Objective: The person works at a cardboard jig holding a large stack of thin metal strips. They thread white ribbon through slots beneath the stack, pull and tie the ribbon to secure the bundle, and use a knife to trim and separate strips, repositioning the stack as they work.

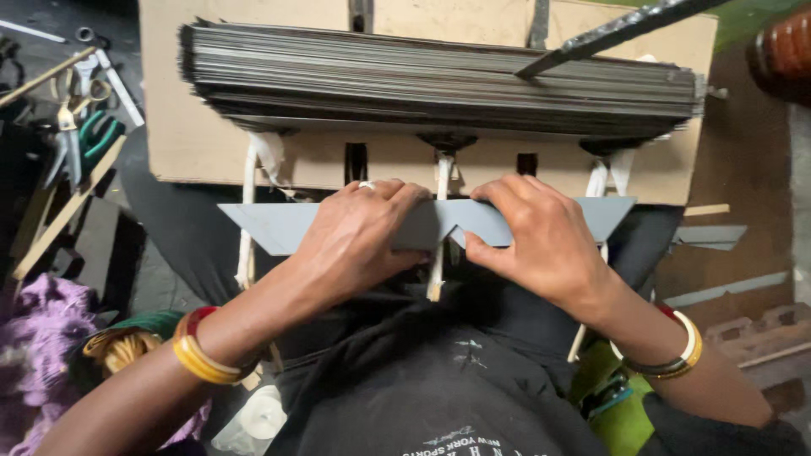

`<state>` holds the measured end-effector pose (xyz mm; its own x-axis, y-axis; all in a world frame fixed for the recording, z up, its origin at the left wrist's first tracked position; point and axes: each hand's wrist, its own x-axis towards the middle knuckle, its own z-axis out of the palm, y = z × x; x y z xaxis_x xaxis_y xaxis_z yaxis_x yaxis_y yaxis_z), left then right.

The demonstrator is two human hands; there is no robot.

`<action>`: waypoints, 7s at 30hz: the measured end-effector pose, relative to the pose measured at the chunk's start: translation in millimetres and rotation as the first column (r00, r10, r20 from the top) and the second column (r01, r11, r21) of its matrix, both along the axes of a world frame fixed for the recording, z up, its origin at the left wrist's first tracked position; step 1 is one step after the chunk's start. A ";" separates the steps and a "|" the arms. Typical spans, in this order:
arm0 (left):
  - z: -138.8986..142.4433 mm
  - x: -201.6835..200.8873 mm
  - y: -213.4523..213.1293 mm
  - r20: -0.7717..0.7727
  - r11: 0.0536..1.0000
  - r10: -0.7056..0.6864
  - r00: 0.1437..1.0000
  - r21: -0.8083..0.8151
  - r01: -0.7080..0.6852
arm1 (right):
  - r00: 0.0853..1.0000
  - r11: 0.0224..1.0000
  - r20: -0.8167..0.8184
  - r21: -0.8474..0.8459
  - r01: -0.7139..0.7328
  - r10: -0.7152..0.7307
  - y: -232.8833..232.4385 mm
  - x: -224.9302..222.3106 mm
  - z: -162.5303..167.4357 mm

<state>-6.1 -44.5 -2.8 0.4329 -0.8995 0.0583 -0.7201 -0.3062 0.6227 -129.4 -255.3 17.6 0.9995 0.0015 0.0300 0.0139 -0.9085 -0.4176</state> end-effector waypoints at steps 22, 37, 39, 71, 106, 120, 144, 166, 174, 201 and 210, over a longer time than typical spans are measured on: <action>-12.6 90.1 129.3 0.484 0.839 0.499 0.719 -0.479 -0.260 | 0.906 0.865 0.290 -0.482 -0.141 0.309 14.3 34.6 -8.6; 3.6 107.2 116.6 0.451 0.792 0.603 0.658 -0.438 -0.425 | 0.908 0.906 0.366 -0.422 -0.035 0.205 14.3 63.2 -0.8; 4.4 101.8 110.3 0.428 0.781 0.605 0.671 -0.481 -0.397 | 0.908 0.914 0.387 -0.407 0.009 0.163 6.6 54.0 -2.8; -20.0 79.0 63.1 0.677 0.890 0.447 0.585 -0.402 -0.215 | 0.828 0.920 0.550 -0.370 0.126 0.108 -32.8 27.0 -32.3; -6.8 -7.2 6.4 0.023 0.990 0.142 0.990 0.000 -0.142 | 1.000 0.998 -0.010 0.063 -0.029 0.030 5.1 4.6 6.0; -15.2 -13.9 21.1 0.682 0.995 -0.045 0.730 -0.032 0.092 | 0.941 0.988 0.337 -0.142 0.055 -0.003 -31.8 -42.8 -11.8; 3.3 16.8 -53.0 0.702 0.978 0.089 0.707 -0.195 0.071 | 0.767 0.938 0.619 -0.137 0.318 -0.169 -145.8 -47.8 -18.7; 19.8 -0.4 -53.7 0.642 0.972 0.110 0.759 -0.230 0.054 | 0.771 0.928 0.622 -0.192 0.319 -0.136 -144.9 -50.3 -7.9; 21.9 -1.3 -51.9 0.593 0.962 0.131 0.794 -0.271 0.043 | 0.762 0.921 0.639 -0.225 0.317 -0.106 -145.4 -44.9 -2.3; 19.1 4.5 -61.4 0.649 0.967 0.163 0.743 -0.256 0.011 | 0.719 0.933 0.654 -0.058 0.355 -0.233 -149.4 -54.2 -31.8; 5.2 26.6 -45.7 0.626 0.946 0.294 0.722 -0.297 -0.128 | 0.734 0.881 0.665 -0.254 0.398 -0.140 -139.6 -51.1 -55.8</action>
<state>20.5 -90.2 2.4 0.3884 -0.7159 0.5802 -0.9040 -0.4181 0.0893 -180.5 -394.9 -38.2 0.7176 -0.1249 0.6851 -0.1219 -0.9911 -0.0529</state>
